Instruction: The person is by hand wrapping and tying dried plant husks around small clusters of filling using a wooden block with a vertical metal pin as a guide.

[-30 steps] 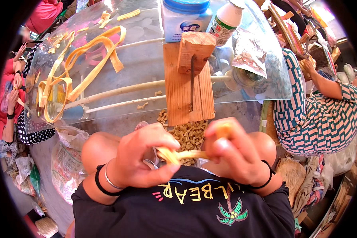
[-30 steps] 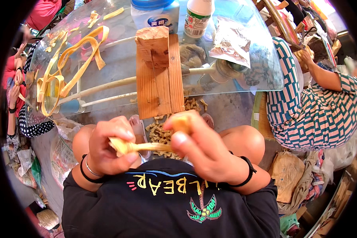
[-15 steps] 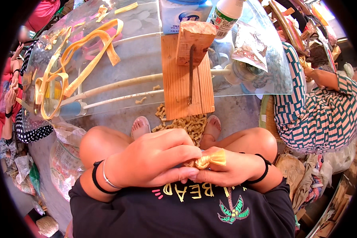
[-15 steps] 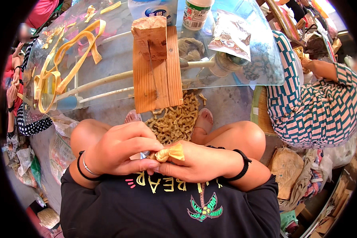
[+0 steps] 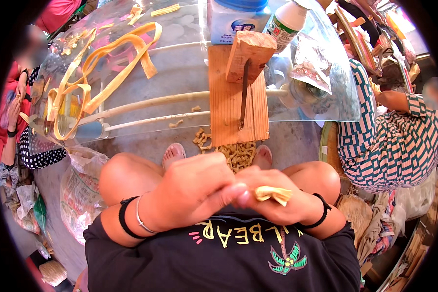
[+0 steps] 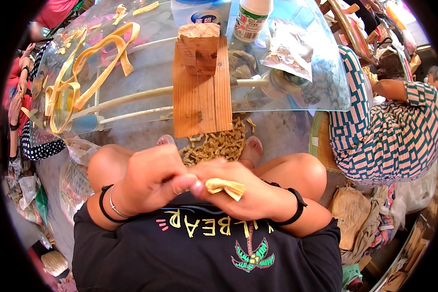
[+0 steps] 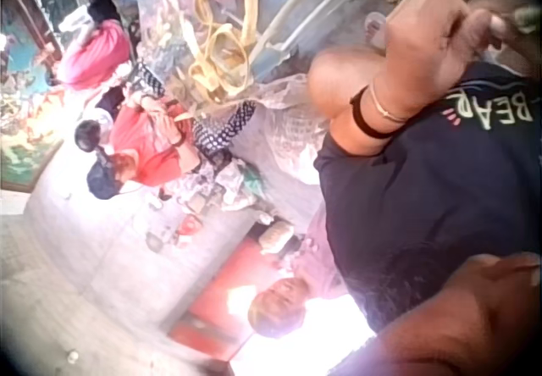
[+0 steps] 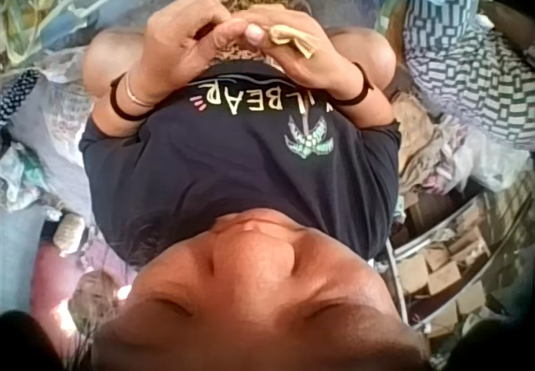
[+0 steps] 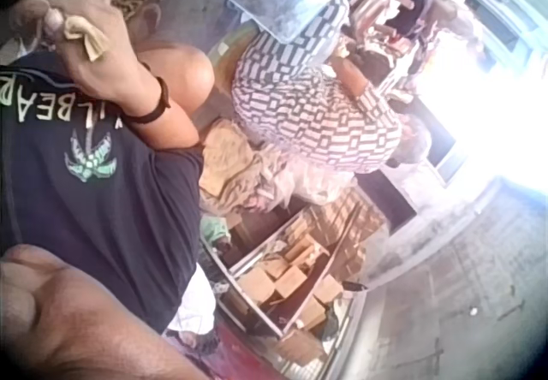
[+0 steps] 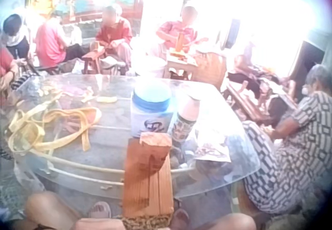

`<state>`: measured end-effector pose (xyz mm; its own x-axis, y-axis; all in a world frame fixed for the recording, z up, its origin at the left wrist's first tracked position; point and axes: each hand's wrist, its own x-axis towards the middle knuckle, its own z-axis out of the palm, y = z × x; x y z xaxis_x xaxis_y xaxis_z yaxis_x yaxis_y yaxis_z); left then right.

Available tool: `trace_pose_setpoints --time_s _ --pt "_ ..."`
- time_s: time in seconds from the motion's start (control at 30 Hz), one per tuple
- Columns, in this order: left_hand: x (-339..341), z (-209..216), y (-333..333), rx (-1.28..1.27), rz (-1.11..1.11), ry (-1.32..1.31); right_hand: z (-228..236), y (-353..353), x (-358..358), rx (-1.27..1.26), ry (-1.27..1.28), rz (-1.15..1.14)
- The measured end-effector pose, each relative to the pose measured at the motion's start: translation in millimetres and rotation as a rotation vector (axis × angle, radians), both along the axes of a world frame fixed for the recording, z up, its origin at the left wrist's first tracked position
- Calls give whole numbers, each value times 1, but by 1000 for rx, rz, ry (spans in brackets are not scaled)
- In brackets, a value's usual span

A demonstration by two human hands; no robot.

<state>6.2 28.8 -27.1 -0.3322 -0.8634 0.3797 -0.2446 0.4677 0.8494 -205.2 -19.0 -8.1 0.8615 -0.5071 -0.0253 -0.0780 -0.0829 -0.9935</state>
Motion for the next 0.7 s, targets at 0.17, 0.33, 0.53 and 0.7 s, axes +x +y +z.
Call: trace_pose_setpoints --time_s 0.17,0.33,0.53,0.7 --pt "-6 -4 -2 -445 39 -125 -10 7 -4 50 -102 -256" --pt "-3 -6 1 -215 1 124 2 3 -9 360 -292 -212" --pt "-3 -2 -7 -83 -70 191 2 -4 -6 192 -337 -113" --pt "2 -7 -9 16 -120 261 2 2 0 -38 -275 -148"
